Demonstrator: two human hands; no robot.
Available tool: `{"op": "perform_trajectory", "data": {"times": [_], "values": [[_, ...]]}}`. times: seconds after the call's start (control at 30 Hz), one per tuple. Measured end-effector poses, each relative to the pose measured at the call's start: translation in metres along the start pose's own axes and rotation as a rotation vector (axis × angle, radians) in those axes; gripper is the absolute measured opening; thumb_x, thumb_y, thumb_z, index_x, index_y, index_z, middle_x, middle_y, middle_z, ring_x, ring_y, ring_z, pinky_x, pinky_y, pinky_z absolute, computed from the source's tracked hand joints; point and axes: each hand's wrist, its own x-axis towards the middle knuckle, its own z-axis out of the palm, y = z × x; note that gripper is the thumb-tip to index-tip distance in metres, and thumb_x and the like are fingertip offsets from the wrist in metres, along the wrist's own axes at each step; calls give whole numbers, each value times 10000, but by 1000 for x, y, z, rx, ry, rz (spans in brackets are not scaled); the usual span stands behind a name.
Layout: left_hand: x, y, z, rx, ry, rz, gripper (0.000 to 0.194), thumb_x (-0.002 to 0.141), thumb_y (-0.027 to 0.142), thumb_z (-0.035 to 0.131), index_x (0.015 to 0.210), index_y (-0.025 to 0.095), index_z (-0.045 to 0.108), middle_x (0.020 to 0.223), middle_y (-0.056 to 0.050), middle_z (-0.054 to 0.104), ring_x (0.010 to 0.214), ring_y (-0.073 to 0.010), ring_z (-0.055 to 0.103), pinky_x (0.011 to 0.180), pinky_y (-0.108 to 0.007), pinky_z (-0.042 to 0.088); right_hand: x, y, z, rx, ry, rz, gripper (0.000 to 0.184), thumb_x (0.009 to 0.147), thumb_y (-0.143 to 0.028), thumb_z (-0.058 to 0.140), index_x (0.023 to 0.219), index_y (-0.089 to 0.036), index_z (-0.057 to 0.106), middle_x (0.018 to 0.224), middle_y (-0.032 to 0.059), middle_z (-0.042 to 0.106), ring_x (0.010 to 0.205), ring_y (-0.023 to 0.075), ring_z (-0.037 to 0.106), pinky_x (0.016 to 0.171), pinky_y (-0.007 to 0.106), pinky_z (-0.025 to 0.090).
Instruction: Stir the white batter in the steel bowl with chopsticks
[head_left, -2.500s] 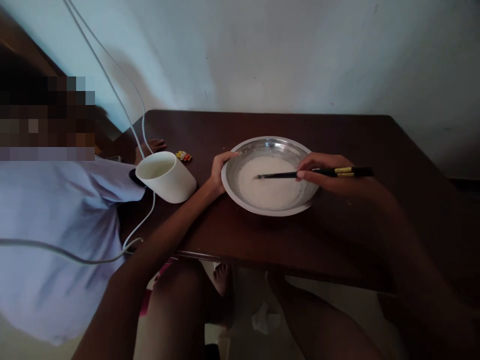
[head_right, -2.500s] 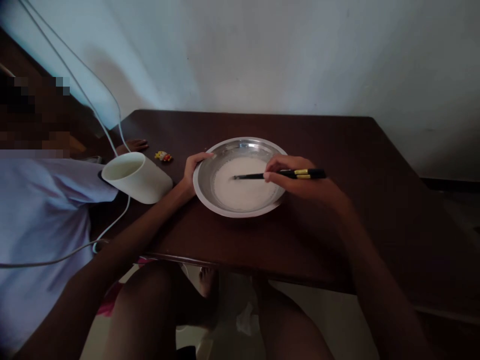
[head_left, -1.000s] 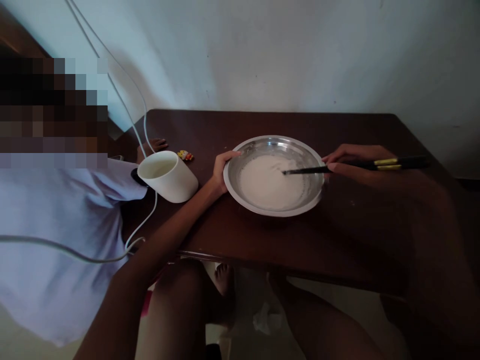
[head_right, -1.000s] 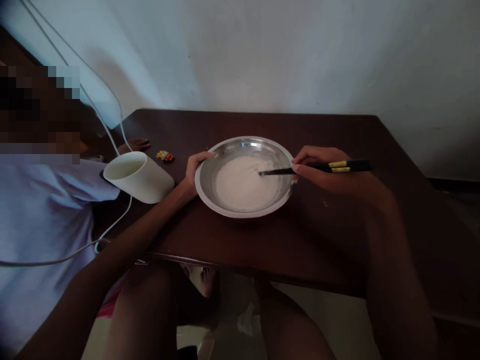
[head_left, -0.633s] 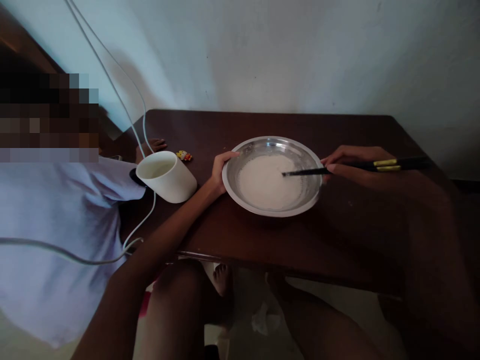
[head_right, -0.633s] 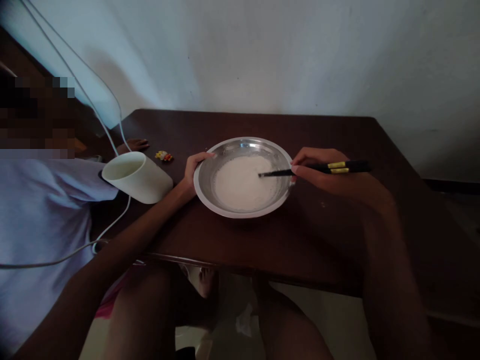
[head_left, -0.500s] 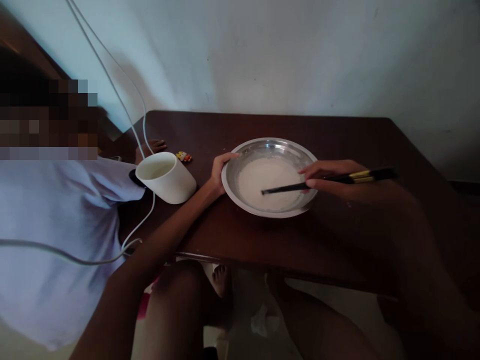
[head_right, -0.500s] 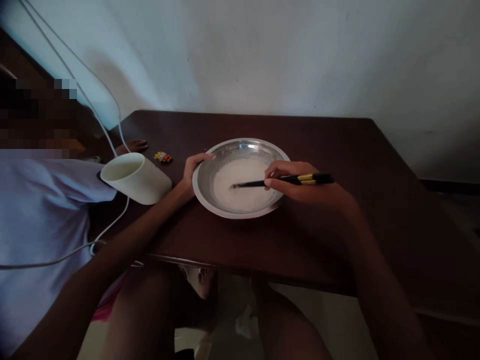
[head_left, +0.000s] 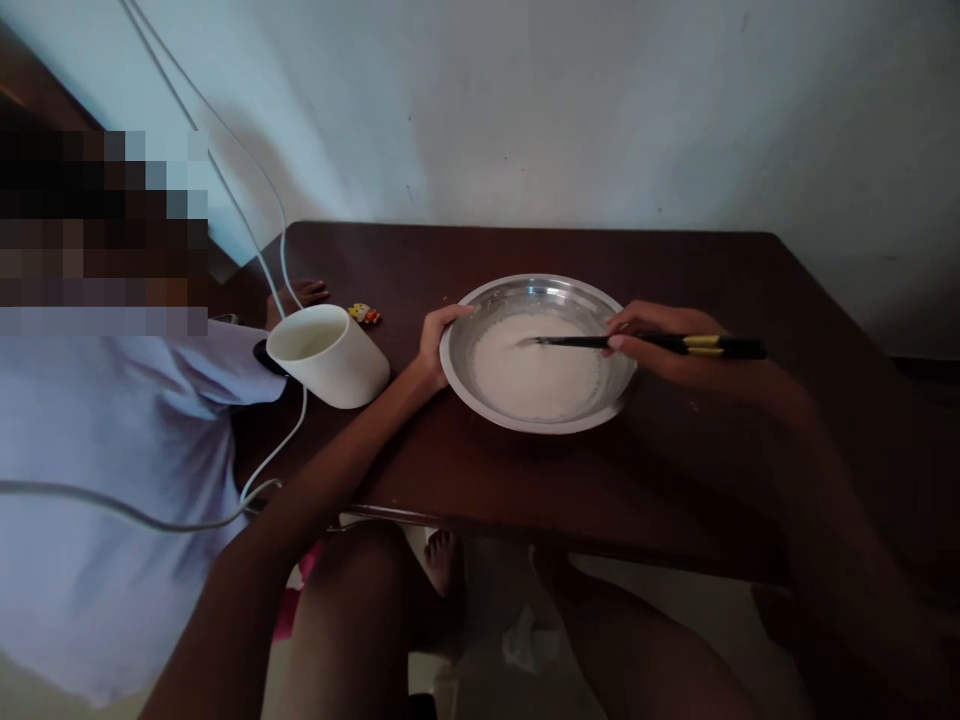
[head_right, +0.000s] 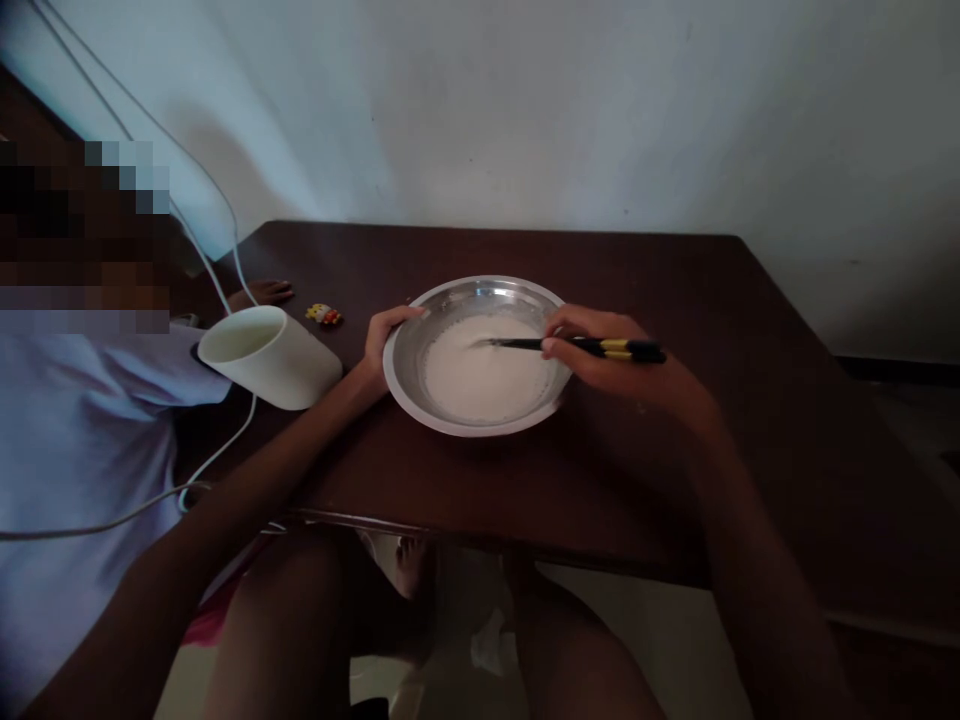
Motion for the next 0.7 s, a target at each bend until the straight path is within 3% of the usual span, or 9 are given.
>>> {"op": "perform_trajectory", "data": {"times": [0.1, 0.23, 0.4, 0.5, 0.6, 0.7], "values": [[-1, 1, 1, -14, 24, -4, 183, 838, 240, 562, 735, 188, 705, 519, -2, 635, 666, -184, 670, 618, -247, 547, -4, 2, -8, 25, -37, 39, 267, 874, -504, 611, 935, -271, 727, 896, 32, 740, 841, 238, 675, 704, 356, 522], [-1, 1, 3, -29, 37, -9, 205, 849, 229, 562, 701, 182, 696, 508, -2, 625, 627, -171, 656, 588, -234, 535, -4, 1, -1, 65, -142, -35, 316, 889, -529, 595, 1022, -270, 715, 971, 33, 744, 909, 238, 676, 778, 364, 517], [-4, 2, 6, -75, 11, -37, 262, 870, 227, 554, 646, 164, 672, 494, 4, 607, 519, -130, 597, 515, -202, 485, -3, 4, -7, -75, -6, -6, 312, 905, -527, 556, 929, -249, 695, 900, 41, 719, 822, 226, 650, 689, 341, 485], [-4, 3, 5, -79, 28, -60, 311, 888, 218, 529, 613, 152, 659, 506, -10, 613, 486, -117, 570, 499, -198, 467, -6, 3, -13, -19, -111, -10, 327, 899, -544, 568, 931, -251, 709, 906, 40, 731, 827, 224, 661, 693, 336, 500], [-1, 2, 3, -110, -38, -22, 269, 883, 197, 541, 660, 176, 690, 512, 9, 606, 595, -139, 638, 570, -198, 501, -4, -1, -5, 33, -209, -68, 336, 903, -533, 574, 1016, -244, 703, 1010, 44, 738, 913, 226, 672, 772, 340, 518], [0, 1, 2, -117, -52, -24, 271, 886, 208, 537, 670, 178, 699, 511, 7, 610, 636, -153, 659, 600, -210, 516, -1, -2, -2, -60, -65, -32, 306, 915, -498, 549, 983, -232, 685, 954, 41, 722, 854, 212, 654, 725, 333, 491]]}}
